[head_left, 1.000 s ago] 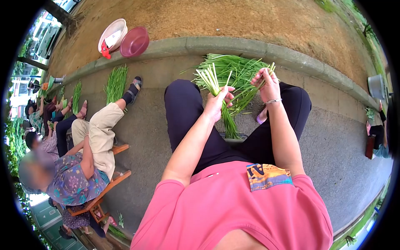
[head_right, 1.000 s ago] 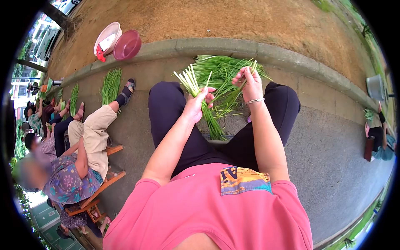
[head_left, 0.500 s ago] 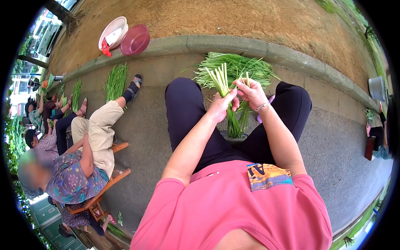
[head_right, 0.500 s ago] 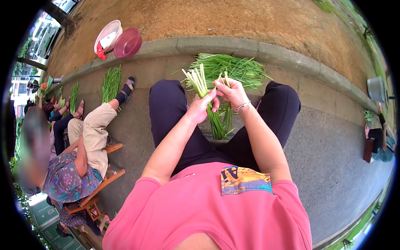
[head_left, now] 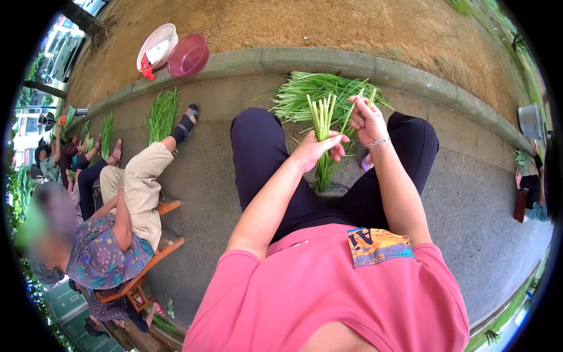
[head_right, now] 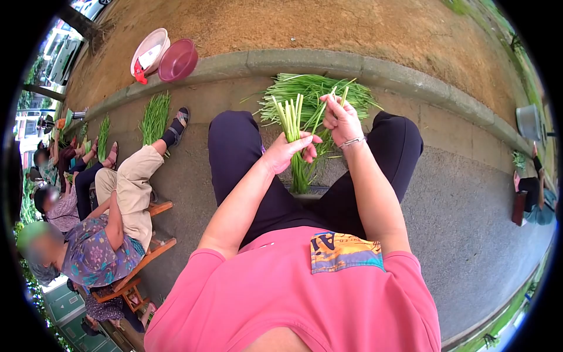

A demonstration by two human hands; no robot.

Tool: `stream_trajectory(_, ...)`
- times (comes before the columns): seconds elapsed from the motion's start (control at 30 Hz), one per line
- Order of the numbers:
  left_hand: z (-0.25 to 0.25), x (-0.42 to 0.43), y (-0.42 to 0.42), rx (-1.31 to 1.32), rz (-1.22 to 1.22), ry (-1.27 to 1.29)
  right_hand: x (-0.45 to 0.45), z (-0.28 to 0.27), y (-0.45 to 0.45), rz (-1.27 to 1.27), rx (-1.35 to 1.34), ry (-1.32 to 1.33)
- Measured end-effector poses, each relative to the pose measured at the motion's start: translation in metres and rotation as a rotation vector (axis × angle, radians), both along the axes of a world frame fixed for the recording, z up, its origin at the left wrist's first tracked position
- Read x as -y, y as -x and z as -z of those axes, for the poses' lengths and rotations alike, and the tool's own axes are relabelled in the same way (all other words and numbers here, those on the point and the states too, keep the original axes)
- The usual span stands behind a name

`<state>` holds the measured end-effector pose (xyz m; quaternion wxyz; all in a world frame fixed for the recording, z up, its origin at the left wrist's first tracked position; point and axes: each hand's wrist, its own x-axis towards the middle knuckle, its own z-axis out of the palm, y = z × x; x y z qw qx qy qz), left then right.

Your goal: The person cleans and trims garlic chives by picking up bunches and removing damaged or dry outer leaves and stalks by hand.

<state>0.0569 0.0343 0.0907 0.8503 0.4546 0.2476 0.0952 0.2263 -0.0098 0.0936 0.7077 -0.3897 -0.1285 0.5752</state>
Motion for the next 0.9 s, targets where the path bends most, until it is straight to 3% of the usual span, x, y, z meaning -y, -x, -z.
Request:
stream_trajectory(0.27,0.002,0.002,0.002,-0.175,0.031,0.024,0.001,0.002,-0.023,0.167,-0.002,-0.098)
stream_trajectory(0.43,0.011,-0.003,0.006,-0.255,-0.378,-0.01,0.006,0.0,-0.035,0.351,0.271,-0.036)
stream_trajectory(0.57,0.01,-0.006,0.011,-0.248,-0.439,-0.045,0.003,-0.003,-0.034,0.489,0.33,-0.038)
stream_trajectory(0.6,0.009,-0.007,0.014,-0.205,-0.346,-0.071,0.004,-0.002,-0.033,0.487,0.329,-0.039)
stream_trajectory(0.7,0.0,-0.006,0.013,-0.168,-0.193,-0.085,0.007,0.006,-0.032,0.323,0.395,0.008)
stream_trajectory(0.77,-0.002,-0.003,0.012,-0.113,-0.046,0.12,0.008,0.003,-0.022,0.201,0.313,0.084)
stream_trajectory(0.9,0.0,0.001,0.01,-0.073,0.046,0.197,0.013,-0.01,0.005,-0.154,0.251,0.082)
